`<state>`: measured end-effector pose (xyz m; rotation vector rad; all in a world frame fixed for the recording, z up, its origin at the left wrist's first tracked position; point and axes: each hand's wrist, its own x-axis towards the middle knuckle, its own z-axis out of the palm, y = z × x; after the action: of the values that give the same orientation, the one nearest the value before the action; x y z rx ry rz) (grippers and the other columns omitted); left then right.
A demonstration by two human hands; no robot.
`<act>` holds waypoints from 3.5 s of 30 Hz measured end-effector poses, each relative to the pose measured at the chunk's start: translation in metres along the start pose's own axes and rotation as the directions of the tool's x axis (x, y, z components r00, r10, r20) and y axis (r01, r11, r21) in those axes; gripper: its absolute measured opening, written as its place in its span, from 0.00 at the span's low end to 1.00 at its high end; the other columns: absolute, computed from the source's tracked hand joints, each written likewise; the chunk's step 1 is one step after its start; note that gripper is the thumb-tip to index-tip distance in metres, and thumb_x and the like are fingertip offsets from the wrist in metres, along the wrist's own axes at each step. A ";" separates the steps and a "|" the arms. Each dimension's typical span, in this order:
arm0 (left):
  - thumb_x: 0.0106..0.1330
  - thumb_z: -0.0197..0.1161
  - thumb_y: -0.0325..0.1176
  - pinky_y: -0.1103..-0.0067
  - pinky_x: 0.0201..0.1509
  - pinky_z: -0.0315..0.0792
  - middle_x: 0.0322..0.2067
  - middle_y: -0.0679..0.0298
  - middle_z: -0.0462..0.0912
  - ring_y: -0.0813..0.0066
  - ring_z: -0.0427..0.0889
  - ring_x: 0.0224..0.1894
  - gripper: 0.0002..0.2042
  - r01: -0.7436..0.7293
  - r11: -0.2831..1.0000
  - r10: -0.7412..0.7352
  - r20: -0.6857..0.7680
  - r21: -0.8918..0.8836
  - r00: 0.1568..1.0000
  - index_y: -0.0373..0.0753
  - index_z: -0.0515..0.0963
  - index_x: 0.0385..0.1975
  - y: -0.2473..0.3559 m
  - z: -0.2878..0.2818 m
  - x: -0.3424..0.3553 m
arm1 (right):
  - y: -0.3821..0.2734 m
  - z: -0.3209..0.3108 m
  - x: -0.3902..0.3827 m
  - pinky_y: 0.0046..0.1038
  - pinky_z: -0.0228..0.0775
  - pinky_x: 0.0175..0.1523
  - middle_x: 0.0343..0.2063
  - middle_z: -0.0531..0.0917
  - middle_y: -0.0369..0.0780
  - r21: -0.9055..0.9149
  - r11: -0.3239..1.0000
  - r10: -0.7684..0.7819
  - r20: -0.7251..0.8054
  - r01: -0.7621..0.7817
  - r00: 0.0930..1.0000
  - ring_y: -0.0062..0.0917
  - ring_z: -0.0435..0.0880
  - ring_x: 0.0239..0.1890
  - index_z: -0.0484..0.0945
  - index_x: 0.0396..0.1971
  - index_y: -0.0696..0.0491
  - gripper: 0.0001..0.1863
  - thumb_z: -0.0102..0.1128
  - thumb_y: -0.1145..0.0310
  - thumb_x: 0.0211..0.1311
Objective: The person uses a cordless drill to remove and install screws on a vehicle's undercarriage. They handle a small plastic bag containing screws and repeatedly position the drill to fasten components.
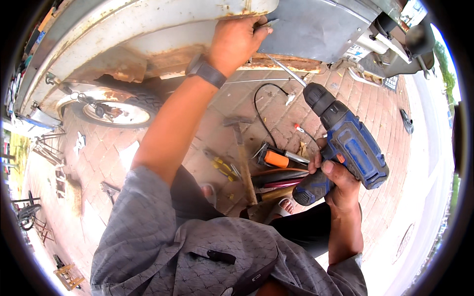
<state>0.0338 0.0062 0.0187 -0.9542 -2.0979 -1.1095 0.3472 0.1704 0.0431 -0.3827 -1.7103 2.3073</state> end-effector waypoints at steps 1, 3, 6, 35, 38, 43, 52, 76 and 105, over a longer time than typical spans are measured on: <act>0.67 0.70 0.39 0.77 0.31 0.76 0.20 0.63 0.84 0.74 0.84 0.21 0.11 0.003 1.000 -0.003 0.006 0.019 1.000 0.38 0.85 0.40 0.000 0.001 0.000 | 0.001 0.002 0.002 0.36 0.79 0.41 0.47 0.82 0.47 -0.001 1.000 -0.008 0.005 0.008 1.000 0.31 0.81 0.36 0.75 0.57 0.61 0.31 0.69 0.72 0.49; 0.67 0.70 0.41 0.77 0.30 0.76 0.19 0.63 0.84 0.74 0.84 0.21 0.11 -0.009 0.997 0.008 0.010 0.072 1.000 0.40 0.85 0.39 0.000 0.002 0.001 | 0.003 0.006 0.007 0.36 0.79 0.41 0.47 0.83 0.46 -0.004 1.000 -0.018 0.001 0.018 1.000 0.31 0.81 0.36 0.76 0.57 0.61 0.31 0.70 0.72 0.50; 0.67 0.70 0.43 0.75 0.30 0.76 0.17 0.63 0.82 0.74 0.84 0.21 0.12 0.010 0.997 -0.011 0.015 0.079 1.000 0.42 0.85 0.40 0.001 0.005 0.003 | 0.008 0.011 0.013 0.36 0.79 0.40 0.47 0.83 0.47 0.050 0.996 -0.073 -0.016 0.074 0.997 0.31 0.82 0.37 0.76 0.57 0.61 0.29 0.70 0.72 0.52; 0.57 0.72 0.64 0.67 0.29 0.78 0.11 0.59 0.79 0.55 0.81 0.18 0.30 0.112 0.904 -0.080 -0.093 0.412 0.992 0.36 0.84 0.16 0.002 0.000 0.002 | 0.038 0.039 0.024 0.36 0.76 0.39 0.41 0.82 0.46 0.193 0.975 -0.109 -0.022 0.112 0.994 0.31 0.81 0.36 0.76 0.54 0.66 0.30 0.71 0.68 0.50; 0.58 0.72 0.63 0.67 0.30 0.78 0.12 0.59 0.79 0.55 0.82 0.19 0.30 0.056 0.900 -0.009 -0.110 0.433 0.994 0.36 0.84 0.17 0.003 -0.001 0.003 | 0.037 0.043 0.023 0.36 0.76 0.40 0.40 0.82 0.46 0.191 0.975 -0.114 -0.031 0.118 0.993 0.31 0.81 0.36 0.75 0.54 0.67 0.31 0.72 0.68 0.50; 0.60 0.71 0.61 0.68 0.32 0.79 0.13 0.60 0.80 0.56 0.84 0.22 0.28 0.005 0.947 0.052 -0.169 0.321 0.984 0.37 0.85 0.20 0.000 0.004 0.003 | 0.037 0.044 0.023 0.36 0.76 0.41 0.38 0.81 0.46 0.204 0.972 -0.113 -0.031 0.117 0.993 0.32 0.81 0.35 0.75 0.54 0.68 0.31 0.73 0.68 0.51; 0.57 0.75 0.57 0.68 0.31 0.78 0.16 0.57 0.82 0.56 0.84 0.22 0.25 -0.018 0.956 0.090 -0.234 0.292 0.968 0.35 0.84 0.23 -0.006 0.010 0.001 | 0.048 0.052 0.026 0.33 0.77 0.47 0.41 0.83 0.44 0.049 0.980 -0.187 -0.076 0.191 0.979 0.29 0.82 0.37 0.76 0.56 0.62 0.29 0.75 0.75 0.52; 0.51 0.77 0.60 0.64 0.35 0.81 0.23 0.53 0.86 0.52 0.87 0.28 0.28 0.124 0.930 -0.049 -0.217 0.347 0.975 0.35 0.87 0.29 0.004 0.007 0.004 | 0.066 0.092 0.036 0.31 0.73 0.56 0.48 0.84 0.40 -0.441 0.820 -0.429 -0.054 0.364 0.902 0.26 0.81 0.48 0.80 0.55 0.57 0.26 0.76 0.77 0.55; 0.53 0.79 0.51 0.66 0.42 0.80 0.34 0.54 0.88 0.53 0.86 0.36 0.25 0.044 0.980 -0.003 -0.203 0.197 0.979 0.38 0.86 0.42 0.001 0.008 0.002 | 0.090 0.098 0.065 0.31 0.70 0.28 0.22 0.80 0.36 -0.627 0.510 -0.688 0.112 0.588 0.717 0.30 0.77 0.21 0.82 0.29 0.54 0.07 0.74 0.74 0.56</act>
<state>0.0324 0.0144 0.0169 -0.6928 -2.0132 -0.9426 0.2484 0.0801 -0.0200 0.0054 -2.0437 1.1041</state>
